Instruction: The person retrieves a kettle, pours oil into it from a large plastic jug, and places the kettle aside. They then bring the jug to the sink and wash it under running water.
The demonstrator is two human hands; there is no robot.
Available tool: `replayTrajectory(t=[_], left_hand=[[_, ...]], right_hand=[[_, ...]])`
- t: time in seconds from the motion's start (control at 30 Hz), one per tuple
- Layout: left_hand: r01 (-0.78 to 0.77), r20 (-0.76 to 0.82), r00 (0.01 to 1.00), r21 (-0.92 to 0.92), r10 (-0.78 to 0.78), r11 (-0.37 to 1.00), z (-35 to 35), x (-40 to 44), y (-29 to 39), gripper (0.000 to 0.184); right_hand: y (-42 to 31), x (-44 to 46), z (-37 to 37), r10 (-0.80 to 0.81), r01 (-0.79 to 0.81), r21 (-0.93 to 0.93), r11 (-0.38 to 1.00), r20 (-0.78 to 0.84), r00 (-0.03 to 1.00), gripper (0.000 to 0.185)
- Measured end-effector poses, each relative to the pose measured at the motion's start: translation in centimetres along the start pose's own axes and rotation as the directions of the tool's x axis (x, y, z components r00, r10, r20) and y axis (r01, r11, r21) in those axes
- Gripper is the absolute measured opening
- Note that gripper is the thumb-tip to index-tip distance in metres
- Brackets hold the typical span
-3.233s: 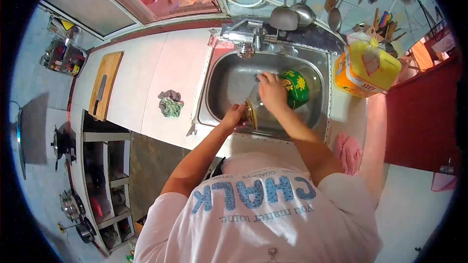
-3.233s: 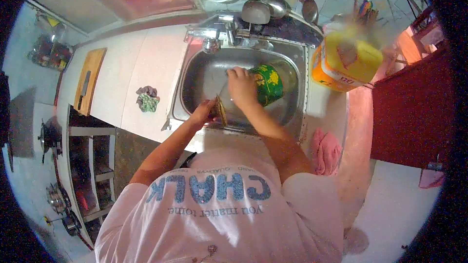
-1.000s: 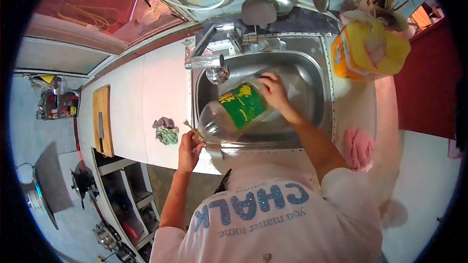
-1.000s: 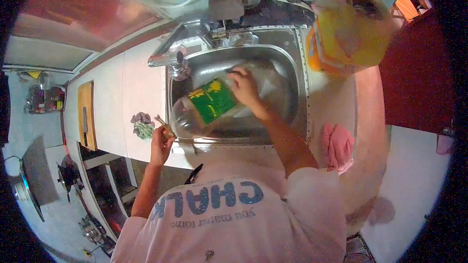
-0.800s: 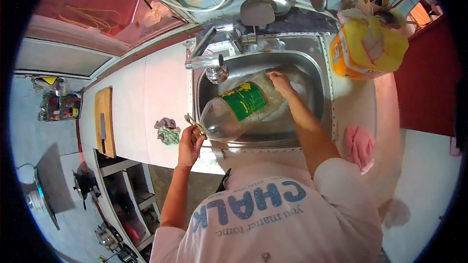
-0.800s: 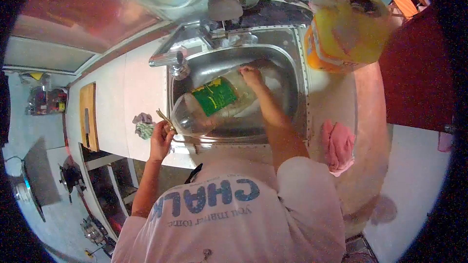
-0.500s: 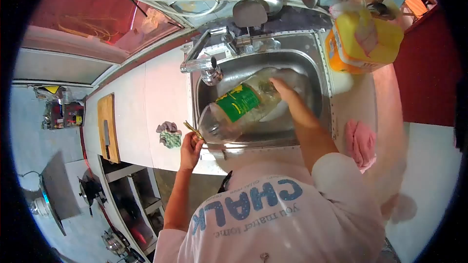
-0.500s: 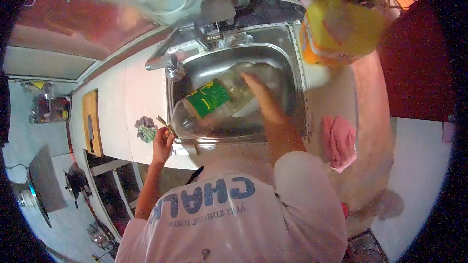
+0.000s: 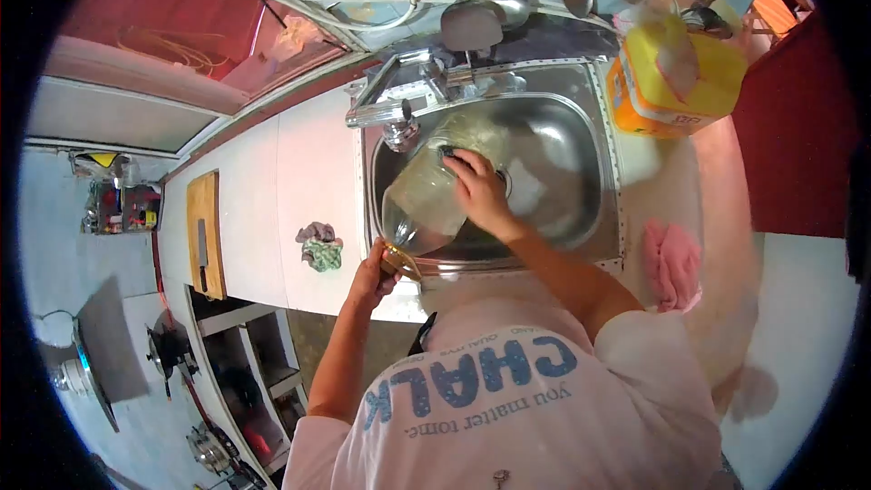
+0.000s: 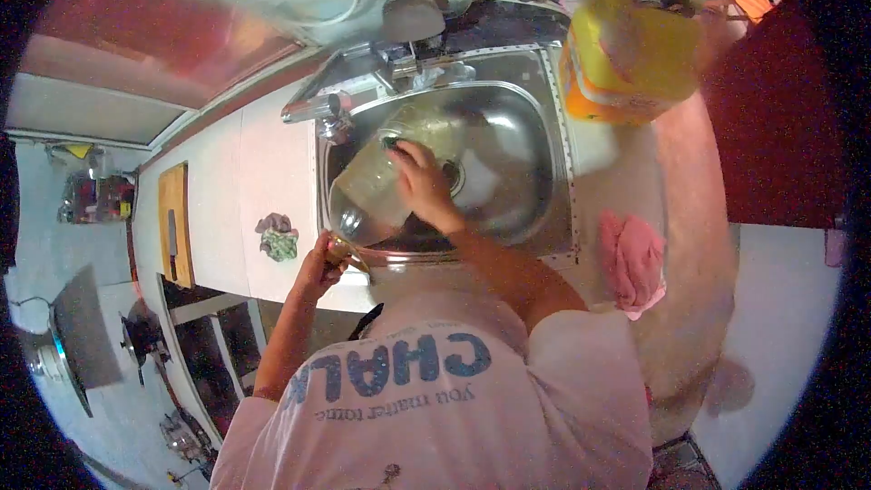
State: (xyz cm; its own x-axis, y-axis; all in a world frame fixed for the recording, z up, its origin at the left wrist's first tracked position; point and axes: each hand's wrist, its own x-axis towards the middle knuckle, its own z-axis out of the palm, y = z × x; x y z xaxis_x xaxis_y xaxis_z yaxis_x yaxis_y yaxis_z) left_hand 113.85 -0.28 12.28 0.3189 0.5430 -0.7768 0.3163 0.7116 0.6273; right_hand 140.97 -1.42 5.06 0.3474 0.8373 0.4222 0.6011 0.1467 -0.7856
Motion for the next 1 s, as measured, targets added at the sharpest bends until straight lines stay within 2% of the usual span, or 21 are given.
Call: replayTrajectory(t=[0.03, 0.07, 0.13, 0.2, 0.23, 0.27, 0.33, 0.37, 0.4, 0.47, 0.53, 0.6, 0.63, 0.7, 0.73, 0.8, 0.83, 0.87, 0.9, 0.93, 1.0], left_hand=[[0.013, -0.026, 1.0, -0.014, -0.013, 1.0, 0.2, 0.0, -0.4, 0.051], [0.023, -0.049, 0.999, -0.026, -0.025, 0.999, 0.5, 0.1, -0.8, 0.05], [-0.21, -0.044, 0.975, 0.123, 0.217, 0.97, 1.6, 0.2, -1.0, 0.041], [-0.254, -0.184, 0.939, 0.203, 0.291, 0.946, 3.1, 0.1, -1.1, 0.036], [-0.277, -0.201, 0.931, 0.155, 0.304, 0.948, 2.9, 0.2, -1.3, 0.035], [-0.263, -0.212, 0.936, 0.113, 0.282, 0.958, 2.9, 0.3, -1.0, 0.035], [-0.218, -0.234, 0.947, 0.029, 0.218, 0.976, 2.3, -0.3, -0.5, 0.034], [-0.209, -0.15, 0.967, -0.017, 0.204, 0.978, 1.9, -0.6, 0.0, 0.035], [-0.201, -0.192, 0.962, -0.021, 0.193, 0.979, 1.7, -0.4, -0.1, 0.035], [-0.181, -0.081, 0.982, -0.127, 0.172, 0.975, 1.3, -0.4, 0.6, 0.039], [-0.104, -0.068, 0.993, -0.103, 0.097, 0.989, 0.8, 0.0, 1.4, 0.044], [-0.055, -0.074, 0.996, -0.058, 0.051, 0.997, 0.4, 0.4, 2.9, 0.045], [-0.044, -0.086, 0.995, -0.029, 0.041, 0.999, 0.4, 0.5, 3.8, 0.044], [-0.028, -0.074, 0.997, 0.078, 0.034, 0.997, -0.5, 1.3, 4.7, 0.052], [-0.002, -0.046, 0.999, 0.034, 0.003, 0.999, -1.4, 1.9, 4.9, 0.051], [-0.05, -0.128, 0.991, -0.058, 0.042, 0.997, -0.7, 3.2, 5.3, 0.038], [-0.026, -0.045, 0.999, -0.039, 0.024, 0.999, -0.4, 3.0, 6.5, 0.039], [-0.008, 0.04, 0.999, -0.02, 0.009, 1.0, 0.0, 2.8, 7.7, 0.04], [-0.103, -0.091, 0.989, 0.117, 0.114, 0.988, 1.2, 2.7, 8.2, 0.041], [-0.087, -0.023, 0.996, 0.062, 0.088, 0.994, 1.1, 3.3, 8.3, 0.04], [-0.045, 0.128, 0.991, -0.03, 0.049, 0.999, 0.9, 4.7, 8.4, 0.04]], right_hand=[[1.1, 0.5, 0.0, -0.019, 0.016, 0.046, 0.999, 0.064, 0.998, 0.041], [2.8, 1.4, 0.2, 0.027, -0.027, -0.011, 1.0, -0.012, 1.0, 0.036], [4.7, 3.9, -0.1, 0.14, -0.171, -0.211, 0.962, -0.155, 0.978, 0.037], [3.4, 3.8, 0.9, 0.128, -0.134, -0.192, 0.972, -0.047, 0.991, 0.036], [2.3, 3.8, 1.4, 0.116, -0.113, -0.186, 0.976, 0.006, 0.993, 0.036], [0.4, 2.9, 2.5, 0.174, -0.173, -0.022, 0.985, 0.071, 0.982, 0.035], [-5.8, 0.5, 0.5, -0.116, 0.111, 0.039, 0.993, 0.166, 0.979, 0.034], [-6.3, 0.4, 0.3, -0.142, 0.13, 0.085, 0.988, 0.161, 0.977, 0.034], [-6.5, 0.3, 0.3, -0.169, 0.149, 0.131, 0.98, 0.153, 0.974, 0.034], [-2.7, 2.2, 0.5, -0.052, 0.049, 0.029, 0.998, 0.124, 0.991, 0.027], [0.1, 4.3, 0.7, 0.217, -0.221, 0.023, 0.975, 0.118, 0.969, 0.022], [0.8, 4.9, 0.9, 0.238, -0.236, -0.081, 0.968, 0.017, 0.971, 0.021], [-1.6, 4.9, 1.8, 0.433, -0.476, 0.2, 0.856, 0.226, 0.873, 0.024], [-8.1, 2.8, 0.5, -0.014, 0.006, 0.064, 0.998, 0.117, 0.993, 0.027], [-9.9, 2.0, 0.0, -0.248, 0.25, -0.011, 0.968, 0.093, 0.964, 0.029], [-9.2, 1.7, 0.2, -0.385, 0.405, -0.064, 0.912, 0.208, 0.899, 0.028], [-8.9, 2.0, -0.1, -0.449, 0.484, -0.083, 0.871, 0.263, 0.854, 0.027], [-8.6, 2.7, -0.3, -0.327, 0.353, -0.087, 0.931, 0.222, 0.918, 0.027], [-6.6, 4.1, 0.0, -0.103, 0.112, -0.039, 0.993, 0.179, 0.978, 0.03], [-5.5, 5.1, 0.0, 0.139, -0.143, 0.015, 0.99, 0.152, 0.979, 0.033], [-4.8, 4.4, -0.6, 0.013, -0.002, -0.131, 0.991, 0.09, 0.996, 0.033]])
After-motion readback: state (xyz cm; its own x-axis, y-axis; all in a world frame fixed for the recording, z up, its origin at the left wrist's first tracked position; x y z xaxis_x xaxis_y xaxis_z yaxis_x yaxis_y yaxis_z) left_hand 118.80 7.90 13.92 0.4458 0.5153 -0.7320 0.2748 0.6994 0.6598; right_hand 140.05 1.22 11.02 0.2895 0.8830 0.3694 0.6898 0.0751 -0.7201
